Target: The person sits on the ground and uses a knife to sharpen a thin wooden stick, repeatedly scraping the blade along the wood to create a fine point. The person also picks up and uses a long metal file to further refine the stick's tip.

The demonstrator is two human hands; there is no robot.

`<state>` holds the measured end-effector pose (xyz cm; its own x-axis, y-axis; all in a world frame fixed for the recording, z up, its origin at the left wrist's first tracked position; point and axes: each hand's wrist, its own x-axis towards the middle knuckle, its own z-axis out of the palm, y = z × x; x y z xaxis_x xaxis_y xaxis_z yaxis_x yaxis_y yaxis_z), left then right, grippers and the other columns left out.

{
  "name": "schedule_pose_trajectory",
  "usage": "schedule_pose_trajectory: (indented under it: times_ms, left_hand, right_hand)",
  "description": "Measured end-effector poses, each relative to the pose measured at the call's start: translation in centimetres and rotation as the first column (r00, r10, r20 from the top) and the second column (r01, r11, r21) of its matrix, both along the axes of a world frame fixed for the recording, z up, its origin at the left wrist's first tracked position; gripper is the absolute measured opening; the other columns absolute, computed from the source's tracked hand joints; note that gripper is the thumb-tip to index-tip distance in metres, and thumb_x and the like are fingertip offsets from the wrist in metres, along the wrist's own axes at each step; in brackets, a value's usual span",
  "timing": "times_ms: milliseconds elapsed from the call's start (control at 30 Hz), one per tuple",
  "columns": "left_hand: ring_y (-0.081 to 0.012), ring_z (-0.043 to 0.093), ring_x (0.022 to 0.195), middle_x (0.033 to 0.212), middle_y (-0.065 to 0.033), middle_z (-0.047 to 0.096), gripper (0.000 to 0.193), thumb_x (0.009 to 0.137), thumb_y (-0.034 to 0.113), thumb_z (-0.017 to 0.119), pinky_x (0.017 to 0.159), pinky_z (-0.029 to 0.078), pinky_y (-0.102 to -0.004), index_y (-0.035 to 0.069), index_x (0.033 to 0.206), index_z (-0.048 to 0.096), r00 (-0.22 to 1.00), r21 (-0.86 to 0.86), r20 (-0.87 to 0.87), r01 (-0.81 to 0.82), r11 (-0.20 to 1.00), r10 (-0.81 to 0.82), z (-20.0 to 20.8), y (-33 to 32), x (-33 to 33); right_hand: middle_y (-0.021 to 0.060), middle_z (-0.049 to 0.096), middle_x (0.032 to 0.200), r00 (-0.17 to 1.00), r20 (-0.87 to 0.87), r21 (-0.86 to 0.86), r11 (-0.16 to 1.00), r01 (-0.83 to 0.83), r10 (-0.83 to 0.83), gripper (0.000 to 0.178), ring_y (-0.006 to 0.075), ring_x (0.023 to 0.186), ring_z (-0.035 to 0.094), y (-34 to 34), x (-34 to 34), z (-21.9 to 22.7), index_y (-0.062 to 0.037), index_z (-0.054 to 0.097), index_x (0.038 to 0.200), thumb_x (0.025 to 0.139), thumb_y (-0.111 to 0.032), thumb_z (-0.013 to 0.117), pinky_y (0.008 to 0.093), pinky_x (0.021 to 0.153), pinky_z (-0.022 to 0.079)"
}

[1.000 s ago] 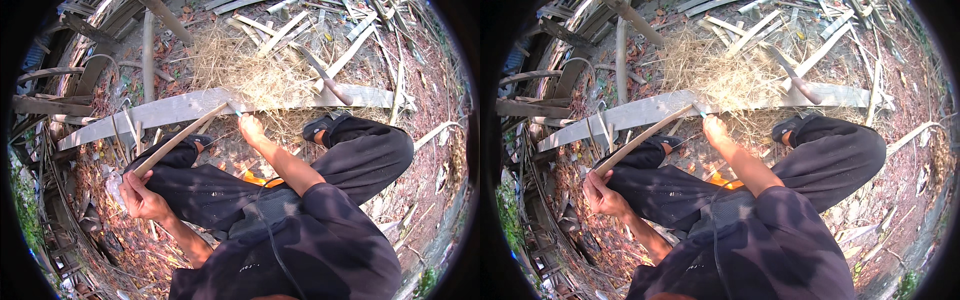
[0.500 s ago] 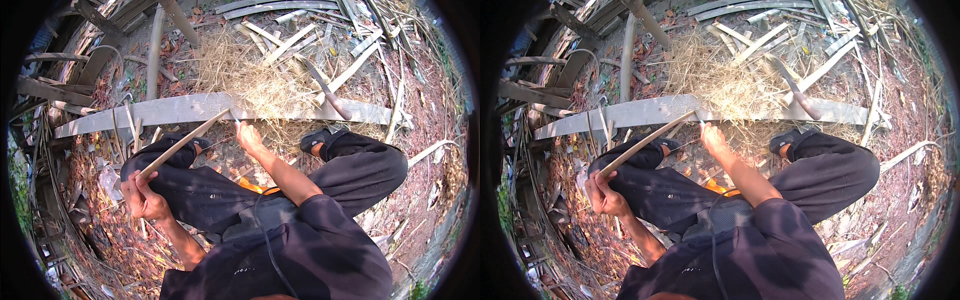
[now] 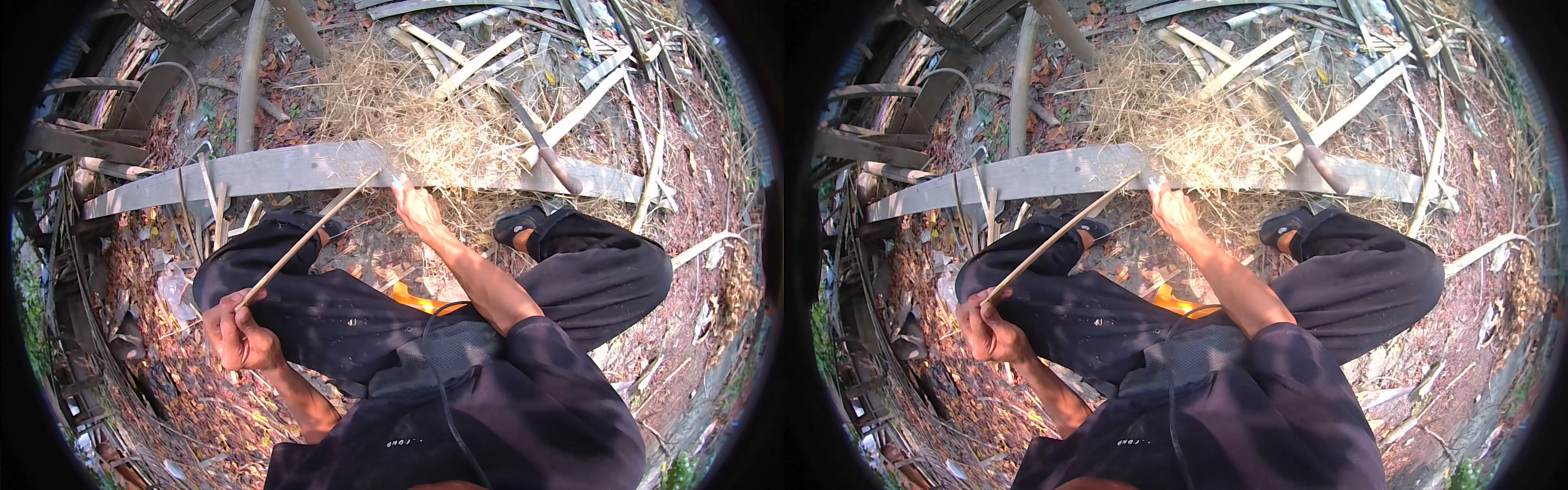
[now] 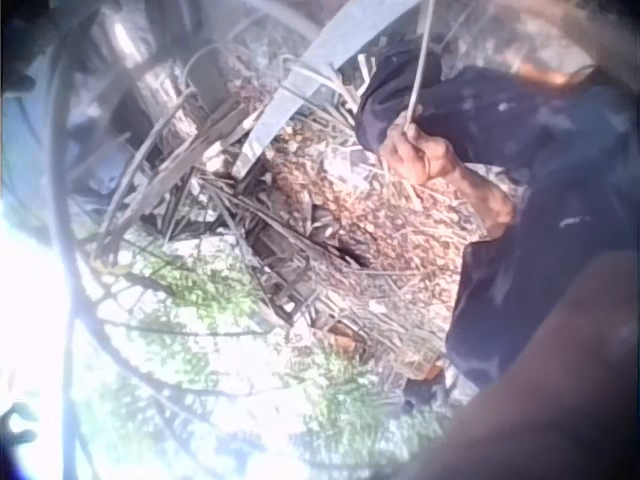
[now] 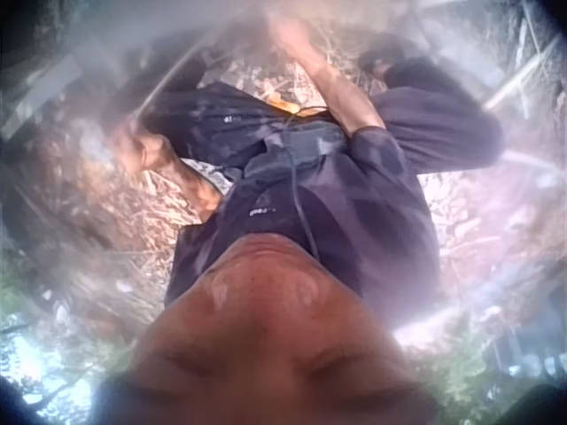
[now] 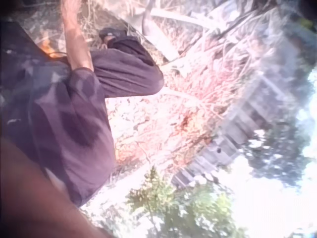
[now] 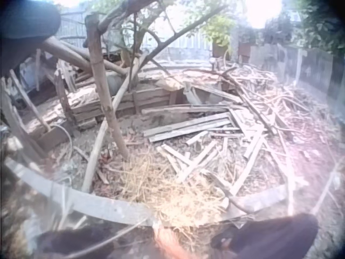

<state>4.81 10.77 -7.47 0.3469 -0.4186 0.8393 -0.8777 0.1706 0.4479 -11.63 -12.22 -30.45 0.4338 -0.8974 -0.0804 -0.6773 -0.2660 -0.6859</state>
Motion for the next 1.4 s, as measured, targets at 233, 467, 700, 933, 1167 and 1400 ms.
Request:
schedule_pose_trajectory:
  times_ms: [233,467,700,933,1167,1400]
  left_hand:
    - [-0.0255,0.063,0.077,0.088,-0.0164,0.060,0.019,0.095,0.010,0.057,0.066,0.055,-0.0346,-0.009,0.096,0.063,0.998,0.039,0.017,0.059,0.997,-0.060,0.6,-0.4,0.4]
    - [-0.0263,0.061,0.079,0.088,-0.0149,0.058,0.025,0.097,0.016,0.056,0.069,0.055,-0.0363,-0.009,0.096,0.061,0.998,0.100,-0.014,0.055,0.993,-0.054,0.7,0.3,0.1]
    - [-0.0254,0.062,0.074,0.086,-0.0167,0.059,0.024,0.096,0.012,0.055,0.061,0.058,-0.0328,-0.011,0.093,0.062,0.986,0.104,-0.163,-0.015,0.994,0.032,0.7,0.7,-0.1]
    - [-0.0257,0.063,0.074,0.086,-0.0173,0.060,0.021,0.096,0.009,0.055,0.063,0.058,-0.0329,-0.011,0.095,0.062,0.993,0.128,-0.117,-0.019,0.992,0.034,0.9,0.3,-0.3]
    - [-0.0262,0.062,0.075,0.087,-0.0168,0.061,0.019,0.095,0.009,0.057,0.066,0.054,-0.0345,-0.009,0.096,0.063,0.998,0.077,-0.058,0.019,0.997,-0.015,0.1,0.9,0.0]
    - [-0.0267,0.061,0.081,0.090,-0.0165,0.060,0.020,0.095,0.010,0.056,0.070,0.055,-0.0359,-0.010,0.097,0.061,0.996,0.115,-0.033,0.083,0.990,-0.079,1.2,0.3,-0.3]
  right_hand:
    - [0.0205,0.060,0.061,0.970,-0.241,-0.201,0.977,-0.077,0.027,0.036,0.0358,0.058,0.064,0.5,-1.4,-1.3,-0.0021,0.056,0.087,0.098,-0.034,0.044,0.0455,0.052,0.052]
    - [0.0276,0.063,0.076,0.997,-0.002,0.052,0.996,-0.077,0.077,0.038,0.0448,0.072,0.063,1.1,-0.4,1.3,-0.0032,0.057,0.102,0.099,-0.038,0.040,0.0546,0.065,0.048]
    - [0.0286,0.061,0.074,0.987,0.146,0.064,0.997,0.052,-0.061,0.036,0.0480,0.073,0.060,2.0,0.2,0.3,-0.0032,0.054,0.091,0.100,-0.036,0.040,0.0562,0.064,0.045]
    - [0.0288,0.064,0.075,0.995,-0.095,0.035,0.999,0.040,-0.036,0.043,0.0479,0.072,0.063,2.4,-0.4,-2.8,0.0003,0.055,0.093,0.099,-0.040,0.040,0.0553,0.065,0.050]
    - [0.0321,0.063,0.080,0.995,-0.102,0.153,0.988,0.022,-0.006,0.052,0.0487,0.084,0.062,1.4,0.9,2.4,-0.0010,0.061,0.100,0.100,-0.045,0.033,0.0556,0.077,0.048]
    - [0.0265,0.063,0.070,0.980,-0.198,-0.136,0.991,-0.001,-0.026,0.044,0.0449,0.068,0.064,1.1,0.6,-1.0,-0.0027,0.059,0.096,0.099,-0.043,0.042,0.0526,0.060,0.052]
